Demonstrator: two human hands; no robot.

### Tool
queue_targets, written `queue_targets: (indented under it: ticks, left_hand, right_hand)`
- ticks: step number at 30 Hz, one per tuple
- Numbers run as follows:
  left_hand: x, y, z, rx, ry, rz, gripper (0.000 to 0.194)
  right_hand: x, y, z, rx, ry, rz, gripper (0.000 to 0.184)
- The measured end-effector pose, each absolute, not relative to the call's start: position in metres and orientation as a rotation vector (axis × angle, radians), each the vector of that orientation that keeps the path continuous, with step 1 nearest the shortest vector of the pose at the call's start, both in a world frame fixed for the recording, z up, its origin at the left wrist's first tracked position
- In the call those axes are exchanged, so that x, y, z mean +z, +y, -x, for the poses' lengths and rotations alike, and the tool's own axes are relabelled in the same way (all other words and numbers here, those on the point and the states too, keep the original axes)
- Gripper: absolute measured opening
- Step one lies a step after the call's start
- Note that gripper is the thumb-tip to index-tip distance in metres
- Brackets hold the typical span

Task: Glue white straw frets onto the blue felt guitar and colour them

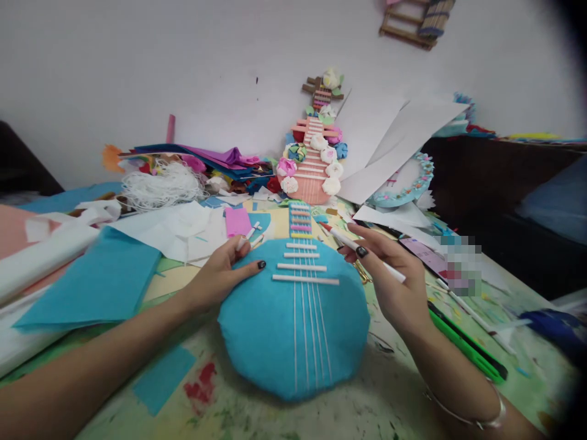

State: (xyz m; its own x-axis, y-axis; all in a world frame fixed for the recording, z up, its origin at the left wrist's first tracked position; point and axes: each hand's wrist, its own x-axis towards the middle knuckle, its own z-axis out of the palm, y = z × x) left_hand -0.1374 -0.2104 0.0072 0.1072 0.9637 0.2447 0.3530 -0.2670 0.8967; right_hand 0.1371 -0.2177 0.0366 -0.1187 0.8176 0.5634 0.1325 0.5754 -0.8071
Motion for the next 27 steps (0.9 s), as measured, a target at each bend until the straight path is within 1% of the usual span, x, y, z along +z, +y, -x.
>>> queue_targets:
  ticks: [3, 7, 10, 20, 27]
  left_hand:
    - [0.017, -0.219, 0.134, 1.337, 1.366, -1.741, 0.035]
    - [0.024, -0.235, 0.124, 1.426, 1.424, -1.752, 0.033]
    - [0.022, -0.246, 0.12, 1.465, 1.482, -1.774, 0.031]
    - [0.021, -0.261, 0.118, 1.479, 1.552, -1.848, 0.033]
    - [0.021, -0.263, 0.12, 1.525, 1.547, -1.924, 0.032]
  right_hand:
    - [0.036, -0.227, -0.131, 0.479, -1.822, 0.758, 0.032]
    - [0.031, -0.234, -0.117, 0.17, -2.05, 0.675, 0.029]
    - [0.027, -0.234, -0.11, 0.042, -2.09, 0.607, 0.03]
    - [0.025, -0.239, -0.105, -0.028, -2.107, 0.627, 0.038]
    - [0.025, -0.242, -0.106, -0.06, -2.036, 0.645, 0.036]
